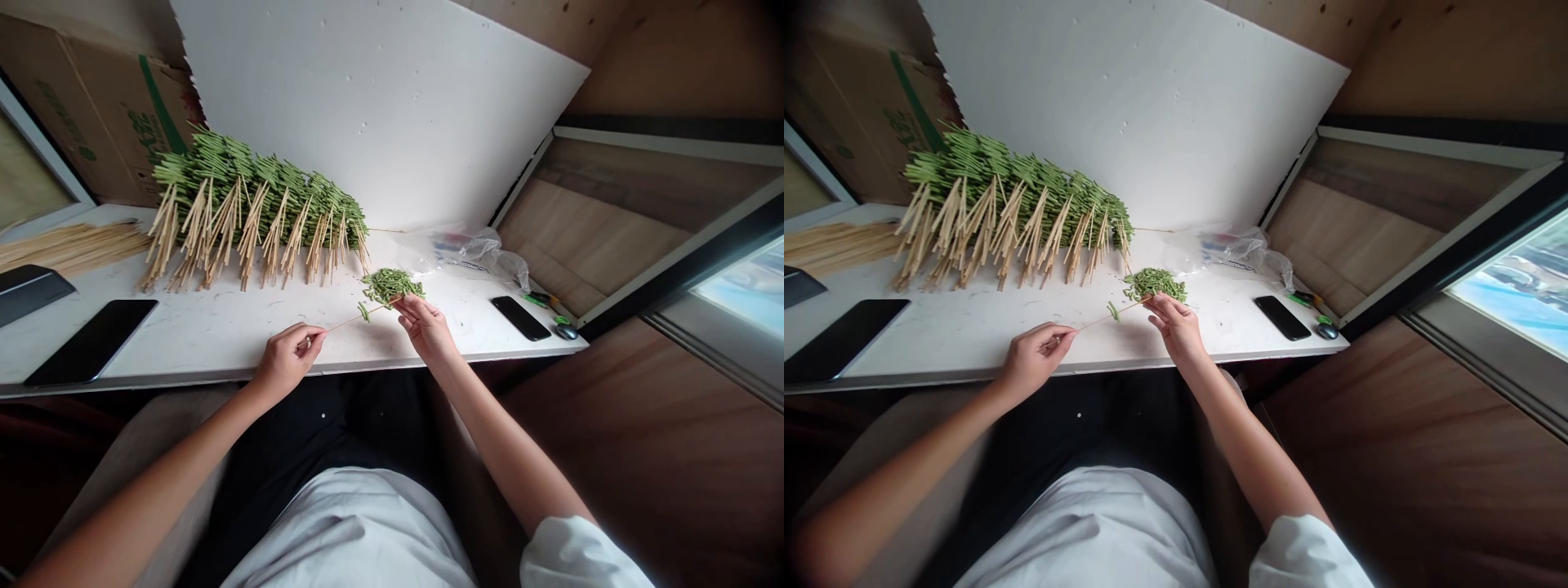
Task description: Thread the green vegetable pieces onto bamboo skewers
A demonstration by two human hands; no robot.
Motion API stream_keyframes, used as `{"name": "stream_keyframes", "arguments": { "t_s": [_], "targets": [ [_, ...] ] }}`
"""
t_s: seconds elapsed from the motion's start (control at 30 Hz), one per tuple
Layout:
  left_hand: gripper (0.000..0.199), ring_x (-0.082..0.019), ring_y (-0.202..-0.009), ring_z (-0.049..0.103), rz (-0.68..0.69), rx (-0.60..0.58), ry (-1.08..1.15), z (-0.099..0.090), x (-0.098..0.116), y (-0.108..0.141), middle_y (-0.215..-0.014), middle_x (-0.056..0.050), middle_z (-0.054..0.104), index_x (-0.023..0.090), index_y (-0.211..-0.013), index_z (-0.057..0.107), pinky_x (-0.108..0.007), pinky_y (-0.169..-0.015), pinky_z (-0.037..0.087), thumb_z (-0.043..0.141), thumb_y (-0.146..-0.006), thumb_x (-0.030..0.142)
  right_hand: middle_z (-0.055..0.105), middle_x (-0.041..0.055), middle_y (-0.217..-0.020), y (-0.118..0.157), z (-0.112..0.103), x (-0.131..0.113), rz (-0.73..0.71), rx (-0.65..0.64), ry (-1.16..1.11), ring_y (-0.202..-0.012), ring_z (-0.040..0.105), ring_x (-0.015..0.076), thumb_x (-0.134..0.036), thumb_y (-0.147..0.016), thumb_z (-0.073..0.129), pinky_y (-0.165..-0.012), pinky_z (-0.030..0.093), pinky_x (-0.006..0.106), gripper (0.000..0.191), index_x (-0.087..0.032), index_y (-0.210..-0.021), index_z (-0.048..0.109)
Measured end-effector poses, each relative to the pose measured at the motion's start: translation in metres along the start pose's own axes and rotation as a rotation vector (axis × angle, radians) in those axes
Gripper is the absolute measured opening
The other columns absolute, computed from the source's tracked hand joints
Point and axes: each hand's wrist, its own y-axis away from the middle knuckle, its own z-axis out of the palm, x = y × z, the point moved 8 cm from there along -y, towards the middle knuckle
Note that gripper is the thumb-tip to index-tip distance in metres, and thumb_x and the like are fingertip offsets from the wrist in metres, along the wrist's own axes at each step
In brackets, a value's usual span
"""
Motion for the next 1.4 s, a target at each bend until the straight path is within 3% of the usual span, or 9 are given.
{"name": "stream_keyframes", "arguments": {
  "t_s": [0.3, 0.47, 0.83, 1.17, 1.4],
  "targets": [
    [0.017, -0.012, -0.066, 0.058, 0.022, -0.027, 0.005, 0.001, 0.000, 0.001, -0.085, -0.003, 0.072, 0.019, -0.100, 0.076, -0.025, -0.064, 0.046, 0.063, -0.105, 0.029, 0.084, 0.0047, -0.090, 0.003, 0.001, -0.009, -0.107, 0.004, 0.026, -0.097, 0.081, 0.0220, -0.029, -0.063, 0.103, -0.095, 0.066, 0.035, 0.034, -0.022, -0.086, 0.080],
    [0.017, -0.012, -0.065, 0.059, 0.026, -0.024, 0.016, 0.001, 0.002, 0.000, -0.086, -0.004, 0.073, 0.018, -0.100, 0.076, -0.024, -0.064, 0.046, 0.062, -0.105, 0.028, 0.084, 0.0058, -0.089, 0.003, 0.004, -0.008, -0.098, -0.017, 0.001, -0.098, 0.081, 0.0235, -0.029, -0.062, 0.104, -0.104, 0.065, 0.039, 0.034, -0.020, -0.085, 0.080],
    [0.020, -0.015, -0.070, 0.064, -0.009, -0.002, 0.032, -0.001, 0.002, -0.001, -0.087, -0.006, 0.075, 0.018, -0.101, 0.077, -0.027, -0.065, 0.049, 0.062, -0.106, 0.030, 0.085, 0.0085, -0.102, 0.003, 0.006, -0.007, -0.091, -0.084, 0.038, -0.106, 0.080, 0.0226, -0.038, -0.074, 0.098, -0.103, 0.064, 0.033, 0.030, -0.020, -0.094, 0.083],
    [0.020, -0.013, -0.069, 0.064, 0.008, 0.010, 0.037, -0.001, 0.004, -0.001, -0.089, -0.006, 0.075, 0.018, -0.100, 0.076, -0.024, -0.063, 0.049, 0.062, -0.106, 0.029, 0.084, 0.0052, -0.101, 0.001, -0.002, -0.002, -0.107, -0.004, 0.140, -0.108, 0.078, 0.0225, -0.043, -0.073, 0.097, -0.079, 0.064, 0.028, 0.030, -0.024, -0.090, 0.081],
    [0.017, -0.013, -0.071, 0.064, 0.043, 0.015, 0.052, -0.001, 0.005, 0.000, -0.090, -0.006, 0.074, 0.017, -0.103, 0.076, -0.024, -0.064, 0.049, 0.061, -0.107, 0.026, 0.083, 0.0037, -0.100, 0.008, 0.001, 0.003, -0.152, 0.066, 0.130, -0.109, 0.076, 0.0192, -0.046, -0.074, 0.096, -0.076, 0.060, 0.023, 0.029, -0.025, -0.089, 0.084]
  ]
}}
